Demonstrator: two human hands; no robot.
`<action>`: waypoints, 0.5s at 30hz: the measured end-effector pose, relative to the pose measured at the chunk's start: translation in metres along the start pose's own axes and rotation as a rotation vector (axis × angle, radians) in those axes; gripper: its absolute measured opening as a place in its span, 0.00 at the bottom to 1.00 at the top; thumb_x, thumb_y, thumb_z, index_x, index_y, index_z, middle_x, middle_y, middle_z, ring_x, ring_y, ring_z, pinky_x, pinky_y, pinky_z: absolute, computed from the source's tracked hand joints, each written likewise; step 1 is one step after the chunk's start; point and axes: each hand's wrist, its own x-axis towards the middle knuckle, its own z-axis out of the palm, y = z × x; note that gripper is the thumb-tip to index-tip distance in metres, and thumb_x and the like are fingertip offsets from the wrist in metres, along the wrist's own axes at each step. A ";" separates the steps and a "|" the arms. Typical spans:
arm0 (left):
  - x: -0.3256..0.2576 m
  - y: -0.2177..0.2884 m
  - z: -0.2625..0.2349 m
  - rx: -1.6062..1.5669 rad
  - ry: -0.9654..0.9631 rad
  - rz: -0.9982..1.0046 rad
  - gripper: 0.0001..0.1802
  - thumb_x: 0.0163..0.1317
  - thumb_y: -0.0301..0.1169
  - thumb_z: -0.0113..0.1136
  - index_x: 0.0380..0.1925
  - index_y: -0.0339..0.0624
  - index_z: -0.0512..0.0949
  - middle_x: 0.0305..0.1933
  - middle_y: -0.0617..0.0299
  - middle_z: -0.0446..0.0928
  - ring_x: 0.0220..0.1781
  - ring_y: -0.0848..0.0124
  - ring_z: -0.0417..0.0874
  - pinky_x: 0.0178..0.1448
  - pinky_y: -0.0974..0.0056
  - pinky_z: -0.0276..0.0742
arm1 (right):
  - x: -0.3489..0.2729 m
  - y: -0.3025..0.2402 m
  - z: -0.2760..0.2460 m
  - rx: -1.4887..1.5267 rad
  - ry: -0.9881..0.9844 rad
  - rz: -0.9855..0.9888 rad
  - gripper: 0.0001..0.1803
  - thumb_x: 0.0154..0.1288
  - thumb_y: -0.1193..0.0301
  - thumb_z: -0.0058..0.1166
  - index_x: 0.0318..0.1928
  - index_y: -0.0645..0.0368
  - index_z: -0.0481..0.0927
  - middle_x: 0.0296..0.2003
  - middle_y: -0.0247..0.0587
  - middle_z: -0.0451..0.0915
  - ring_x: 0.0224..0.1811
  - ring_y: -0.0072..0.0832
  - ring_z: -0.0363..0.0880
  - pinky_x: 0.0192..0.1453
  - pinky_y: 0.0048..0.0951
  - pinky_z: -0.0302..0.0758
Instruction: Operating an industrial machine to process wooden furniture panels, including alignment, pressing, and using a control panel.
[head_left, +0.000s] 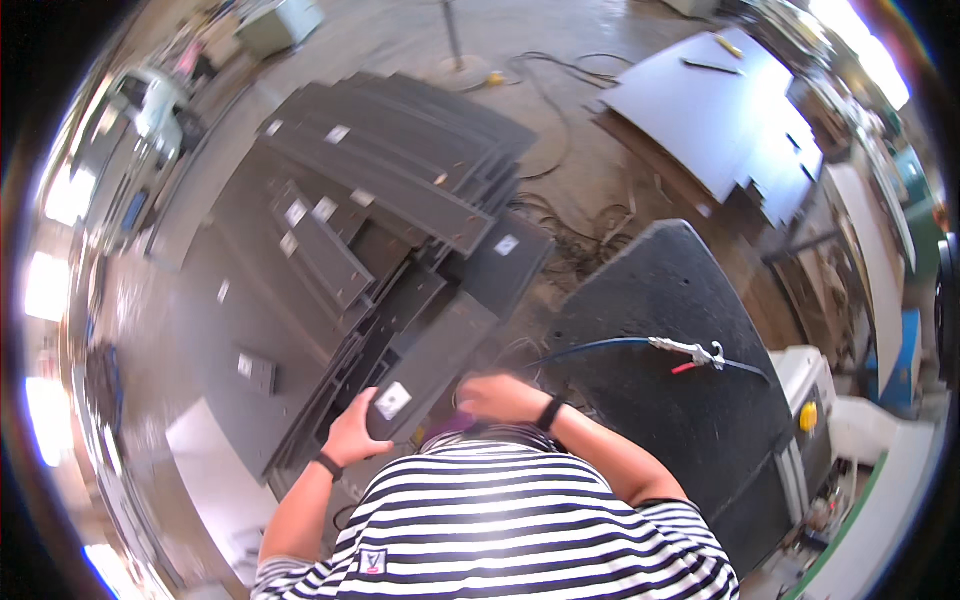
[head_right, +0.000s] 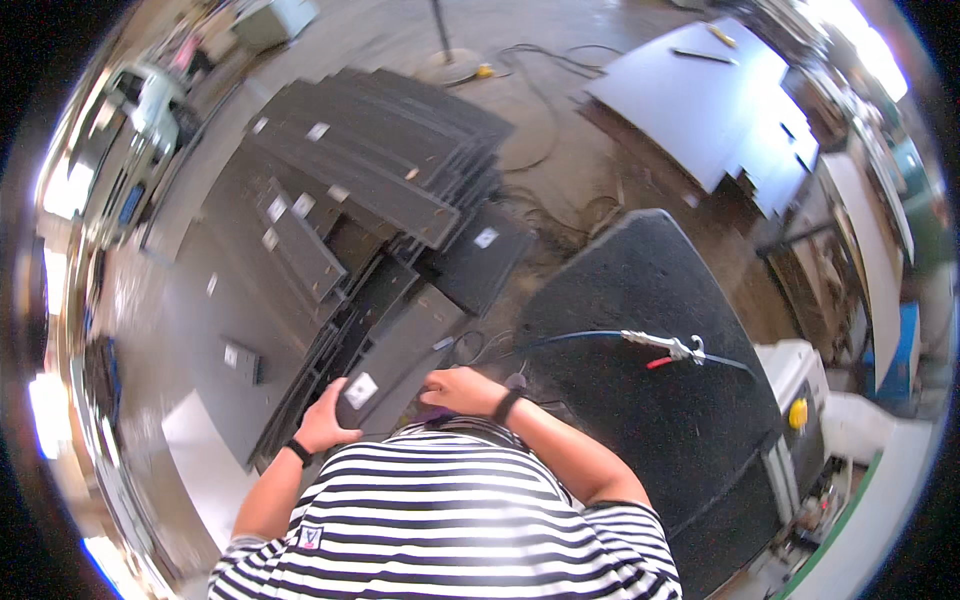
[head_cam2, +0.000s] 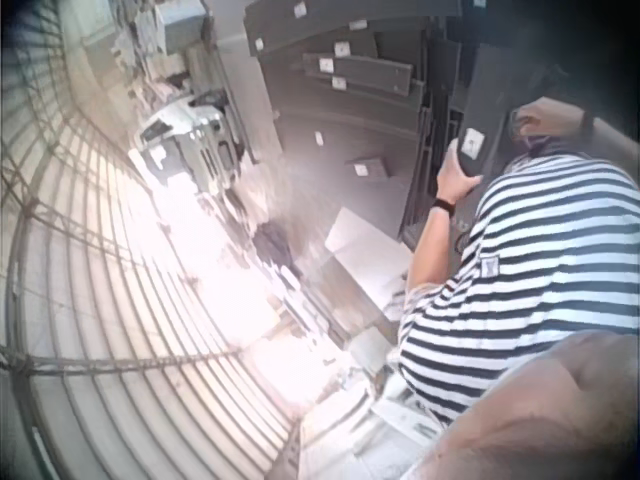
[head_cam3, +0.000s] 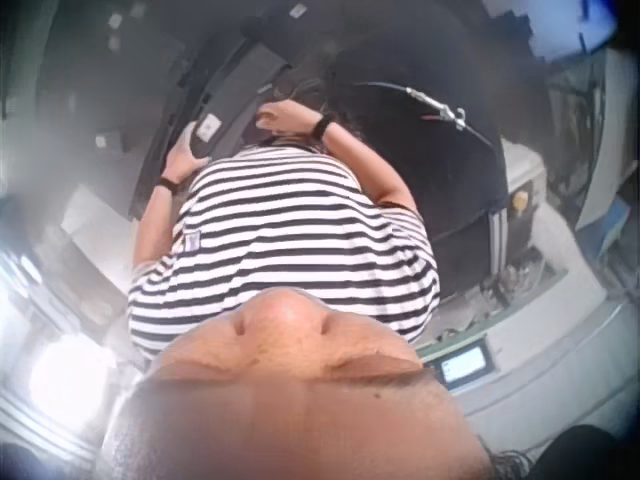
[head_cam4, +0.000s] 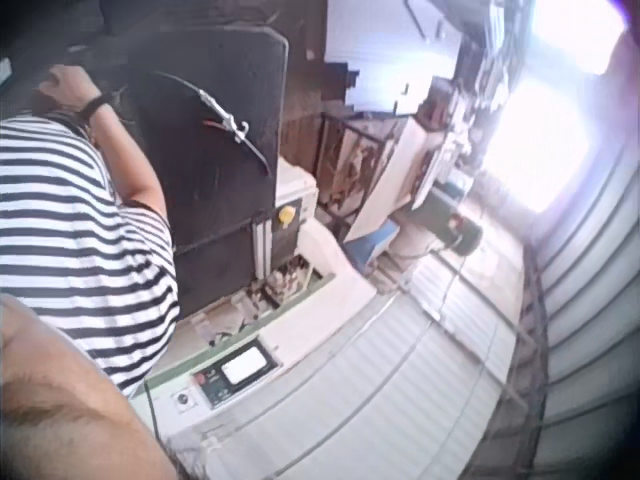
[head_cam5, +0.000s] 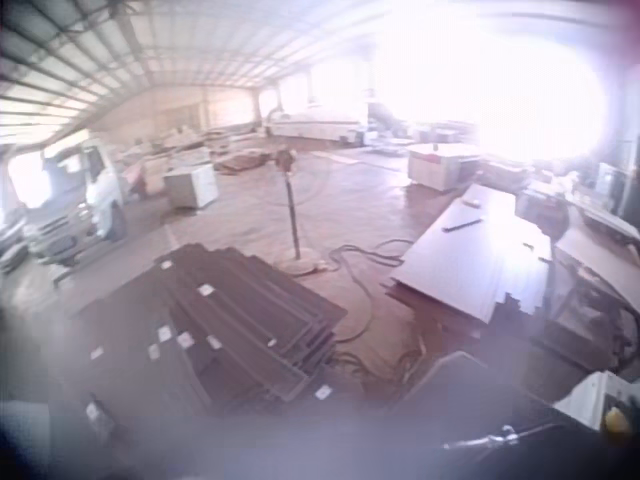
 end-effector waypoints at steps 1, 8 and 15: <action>-0.009 -0.019 0.017 -0.001 -0.035 -0.017 0.56 0.34 0.43 0.74 0.66 0.42 0.59 0.61 0.48 0.71 0.62 0.55 0.74 0.65 0.59 0.70 | -0.005 0.010 0.008 0.047 0.122 -0.077 0.22 0.66 0.58 0.53 0.51 0.63 0.77 0.43 0.55 0.82 0.47 0.46 0.81 0.50 0.38 0.76; -0.048 -0.107 0.110 0.148 -0.287 -0.385 0.54 0.32 0.48 0.74 0.64 0.48 0.62 0.57 0.49 0.74 0.59 0.53 0.75 0.60 0.53 0.74 | -0.029 0.031 0.016 0.153 0.120 0.185 0.16 0.66 0.64 0.56 0.49 0.61 0.78 0.38 0.49 0.84 0.41 0.34 0.84 0.46 0.29 0.77; -0.058 -0.161 0.187 0.134 -0.207 -0.718 0.53 0.38 0.44 0.69 0.68 0.51 0.56 0.62 0.51 0.68 0.65 0.54 0.68 0.67 0.49 0.65 | -0.010 0.031 0.014 0.062 -0.020 0.348 0.12 0.66 0.70 0.55 0.47 0.62 0.79 0.36 0.42 0.84 0.40 0.26 0.83 0.45 0.26 0.76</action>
